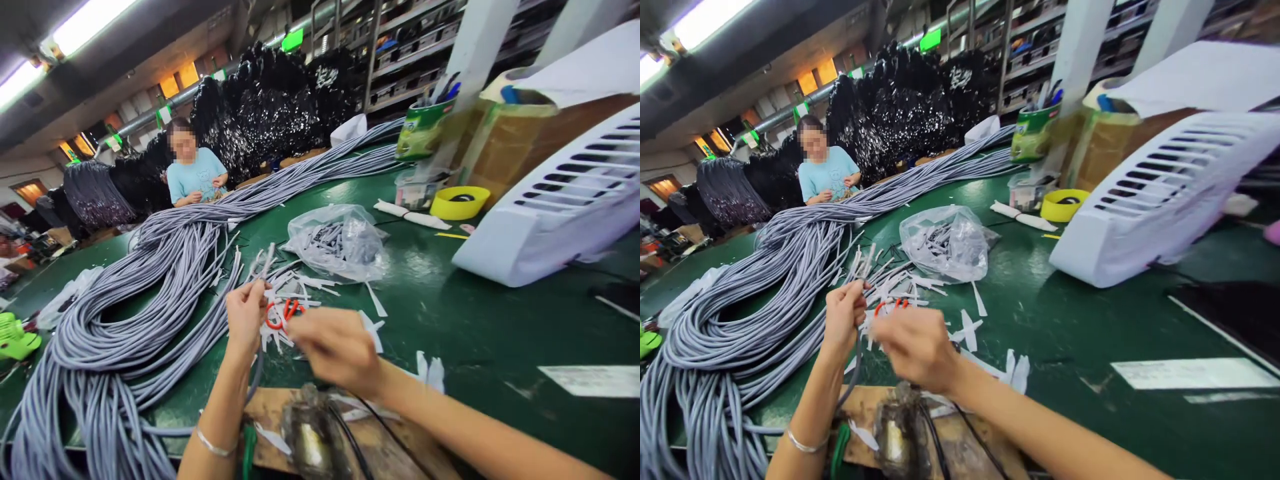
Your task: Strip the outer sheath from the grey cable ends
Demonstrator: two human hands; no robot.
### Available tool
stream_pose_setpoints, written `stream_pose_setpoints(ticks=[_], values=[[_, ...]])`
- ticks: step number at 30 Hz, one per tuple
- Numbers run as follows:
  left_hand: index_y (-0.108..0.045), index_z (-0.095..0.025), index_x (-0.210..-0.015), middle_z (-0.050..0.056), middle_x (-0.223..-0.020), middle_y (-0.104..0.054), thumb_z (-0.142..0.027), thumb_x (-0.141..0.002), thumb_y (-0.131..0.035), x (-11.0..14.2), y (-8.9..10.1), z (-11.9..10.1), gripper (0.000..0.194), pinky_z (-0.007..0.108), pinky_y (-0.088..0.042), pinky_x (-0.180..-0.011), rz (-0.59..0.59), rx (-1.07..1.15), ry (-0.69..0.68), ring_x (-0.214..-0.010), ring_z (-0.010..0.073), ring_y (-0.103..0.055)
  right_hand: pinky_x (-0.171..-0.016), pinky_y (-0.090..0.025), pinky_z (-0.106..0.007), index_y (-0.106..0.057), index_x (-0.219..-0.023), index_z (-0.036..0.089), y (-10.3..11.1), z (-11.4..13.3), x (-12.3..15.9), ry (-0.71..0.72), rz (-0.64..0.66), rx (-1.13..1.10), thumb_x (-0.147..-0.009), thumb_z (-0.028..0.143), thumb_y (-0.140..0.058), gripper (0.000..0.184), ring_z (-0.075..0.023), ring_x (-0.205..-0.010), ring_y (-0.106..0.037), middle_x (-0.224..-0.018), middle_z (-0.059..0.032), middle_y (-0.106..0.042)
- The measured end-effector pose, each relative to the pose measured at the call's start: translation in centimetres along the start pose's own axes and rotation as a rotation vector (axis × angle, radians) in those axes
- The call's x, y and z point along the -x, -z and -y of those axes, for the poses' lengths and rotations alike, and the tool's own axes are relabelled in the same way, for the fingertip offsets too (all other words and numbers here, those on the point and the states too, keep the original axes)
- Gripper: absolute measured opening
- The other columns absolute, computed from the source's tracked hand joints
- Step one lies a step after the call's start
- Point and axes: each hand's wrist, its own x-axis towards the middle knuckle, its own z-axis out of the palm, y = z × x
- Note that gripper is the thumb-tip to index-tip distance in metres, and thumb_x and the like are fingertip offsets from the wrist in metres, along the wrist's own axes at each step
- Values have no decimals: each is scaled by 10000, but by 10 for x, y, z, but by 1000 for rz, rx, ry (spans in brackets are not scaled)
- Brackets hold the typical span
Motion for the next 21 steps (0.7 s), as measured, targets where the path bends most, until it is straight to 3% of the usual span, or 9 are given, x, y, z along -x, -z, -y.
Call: stream_pose_setpoints(ticks=[3, 5, 17, 19, 21], values=[[-538, -121, -605, -126, -399, -184, -436, -566, -676, 7, -1, -4, 346, 155, -64, -339, 199, 128, 63, -341, -1, -89, -505, -395, -213, -593, -697, 156, 4, -14, -5, -341, -38, 163, -825, 141, -490, 165, -105, -526, -557, -602, -20, -616], [-533, -119, -609, -131, -400, -173, -457, -541, -698, 11, -3, -5, 382, 147, -60, -337, 239, 145, 76, -344, -7, -81, -497, -387, -210, -606, -691, 154, 7, -22, -9, -412, -39, 211, -822, 168, -503, 167, -105, -520, -550, -598, -14, -607], [-551, -107, -584, -115, -409, -192, -460, -578, -691, 19, -8, -4, 380, 165, -76, -341, 338, 83, 75, -353, -1, -110, -499, -398, -210, -604, -640, 153, 11, -26, -11, -404, 6, 72, -814, 198, -508, 203, -103, -494, -532, -558, -12, -599], [-563, -105, -581, -108, -405, -217, -440, -590, -685, 16, -8, 1, 357, 167, -99, -343, 291, 37, 36, -353, 4, -135, -464, -384, -201, -586, -620, 153, 12, -22, -13, -403, 9, 7, -807, 168, -506, 204, -92, -464, -507, -536, -9, -586], [-572, -105, -573, -101, -401, -252, -411, -610, -673, 10, -7, 6, 325, 167, -125, -347, 162, -10, -22, -353, 8, -166, -441, -366, -205, -560, -594, 157, 11, -12, -13, -282, -3, -77, -804, 146, -492, 221, -87, -434, -470, -498, -2, -555]])
